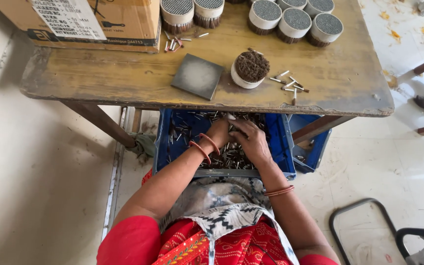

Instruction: Sorting small metal pins and assembling them into industrial brush fixtures at a workbench.

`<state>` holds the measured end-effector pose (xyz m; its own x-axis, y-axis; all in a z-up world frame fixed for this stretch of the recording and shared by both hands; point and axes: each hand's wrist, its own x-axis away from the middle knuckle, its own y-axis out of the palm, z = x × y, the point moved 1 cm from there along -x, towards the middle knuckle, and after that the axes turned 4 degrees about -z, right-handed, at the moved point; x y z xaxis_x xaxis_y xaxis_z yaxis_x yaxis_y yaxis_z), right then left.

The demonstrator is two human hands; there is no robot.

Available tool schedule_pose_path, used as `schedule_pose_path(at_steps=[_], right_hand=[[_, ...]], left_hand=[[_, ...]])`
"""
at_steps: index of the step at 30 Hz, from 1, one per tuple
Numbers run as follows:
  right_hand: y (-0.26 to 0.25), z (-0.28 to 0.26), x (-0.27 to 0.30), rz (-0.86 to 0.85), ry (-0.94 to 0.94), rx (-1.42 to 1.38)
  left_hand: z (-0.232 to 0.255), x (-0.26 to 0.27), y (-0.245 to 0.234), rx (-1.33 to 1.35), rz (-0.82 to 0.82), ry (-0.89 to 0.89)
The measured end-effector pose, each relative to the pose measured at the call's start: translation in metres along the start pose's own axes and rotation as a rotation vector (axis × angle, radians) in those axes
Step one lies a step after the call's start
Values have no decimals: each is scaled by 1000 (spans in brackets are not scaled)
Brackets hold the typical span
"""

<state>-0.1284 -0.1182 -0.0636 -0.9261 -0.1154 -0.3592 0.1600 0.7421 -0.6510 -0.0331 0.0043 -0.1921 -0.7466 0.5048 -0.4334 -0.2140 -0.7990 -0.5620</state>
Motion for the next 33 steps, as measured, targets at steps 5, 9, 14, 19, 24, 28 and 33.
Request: schedule_pose_path(at_steps=[5,9,14,19,24,28,33], right_hand=[[3,17,6,30,15,-9],[-12,-3,2,212,-12,58],[-5,-10,2,39,-86,55],[2,-3,-3,-74,-172,81],[5,13,2,-125,-134,50],[6,15,4,-94,-51,17],[8,10,5,-35,-178,56]], left_hand=[[4,-5,-13,139,-352,-557],[2,-2,-14,1140,-192,-722],[-3,-1,-16,1399,-150,-808],[8,2,-20,1346,-304,-667],[-12,0,-3,434,-469,-416],[-6,0,-9,844,-360,-699],[-29,-1,2,33,-332,-395]])
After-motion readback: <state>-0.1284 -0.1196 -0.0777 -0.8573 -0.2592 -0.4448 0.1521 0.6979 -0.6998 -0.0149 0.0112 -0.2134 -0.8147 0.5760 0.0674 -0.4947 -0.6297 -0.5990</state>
